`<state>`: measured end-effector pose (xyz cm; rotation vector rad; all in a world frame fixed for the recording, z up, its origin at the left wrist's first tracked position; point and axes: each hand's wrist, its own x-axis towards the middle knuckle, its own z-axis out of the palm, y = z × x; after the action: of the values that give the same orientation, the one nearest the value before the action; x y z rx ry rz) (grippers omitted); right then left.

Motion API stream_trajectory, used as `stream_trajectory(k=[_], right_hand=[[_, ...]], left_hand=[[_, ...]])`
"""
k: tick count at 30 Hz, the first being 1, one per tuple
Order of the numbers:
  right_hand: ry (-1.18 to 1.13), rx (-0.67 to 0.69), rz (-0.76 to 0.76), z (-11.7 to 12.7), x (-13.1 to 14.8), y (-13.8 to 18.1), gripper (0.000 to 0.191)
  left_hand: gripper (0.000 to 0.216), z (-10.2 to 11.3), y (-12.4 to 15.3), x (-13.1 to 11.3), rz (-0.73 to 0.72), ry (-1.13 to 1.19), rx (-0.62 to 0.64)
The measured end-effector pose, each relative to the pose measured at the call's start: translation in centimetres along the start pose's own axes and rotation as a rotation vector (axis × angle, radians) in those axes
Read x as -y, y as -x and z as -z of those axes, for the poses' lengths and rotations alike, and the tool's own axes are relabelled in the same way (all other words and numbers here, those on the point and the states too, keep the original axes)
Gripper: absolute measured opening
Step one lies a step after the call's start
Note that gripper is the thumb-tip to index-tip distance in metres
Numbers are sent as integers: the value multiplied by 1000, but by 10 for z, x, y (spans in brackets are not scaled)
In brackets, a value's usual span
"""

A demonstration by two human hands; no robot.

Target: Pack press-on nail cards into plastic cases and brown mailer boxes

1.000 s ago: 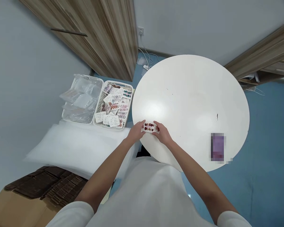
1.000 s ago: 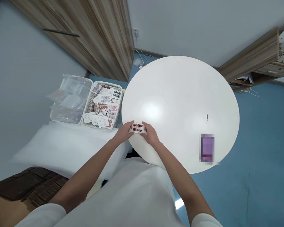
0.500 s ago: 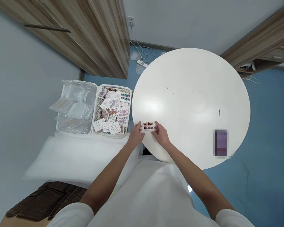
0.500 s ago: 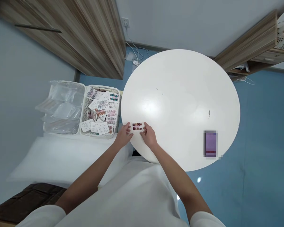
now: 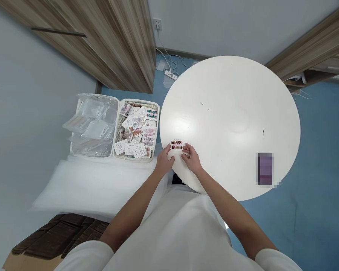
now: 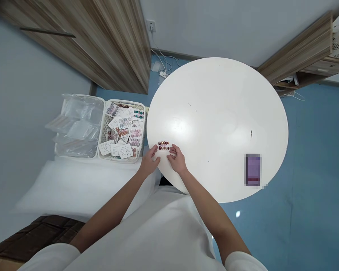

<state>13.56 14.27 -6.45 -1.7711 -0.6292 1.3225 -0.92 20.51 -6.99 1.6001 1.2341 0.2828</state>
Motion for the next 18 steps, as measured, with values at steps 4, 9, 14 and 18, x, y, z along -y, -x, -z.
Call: stream_trajectory(k=[4, 9, 14, 18], right_hand=[[-5, 23, 5, 3, -2, 7, 61], [0, 53, -8, 5, -10, 21, 63], [83, 114, -2, 13, -25, 45, 66], [171, 178, 15, 27, -41, 71, 66]], left_hand=[[63, -2, 6, 0, -10, 24, -30], [63, -5, 18, 4, 14, 38, -63], [60, -15, 35, 9, 37, 78, -136], [54, -30, 52, 9, 71, 148, -180]])
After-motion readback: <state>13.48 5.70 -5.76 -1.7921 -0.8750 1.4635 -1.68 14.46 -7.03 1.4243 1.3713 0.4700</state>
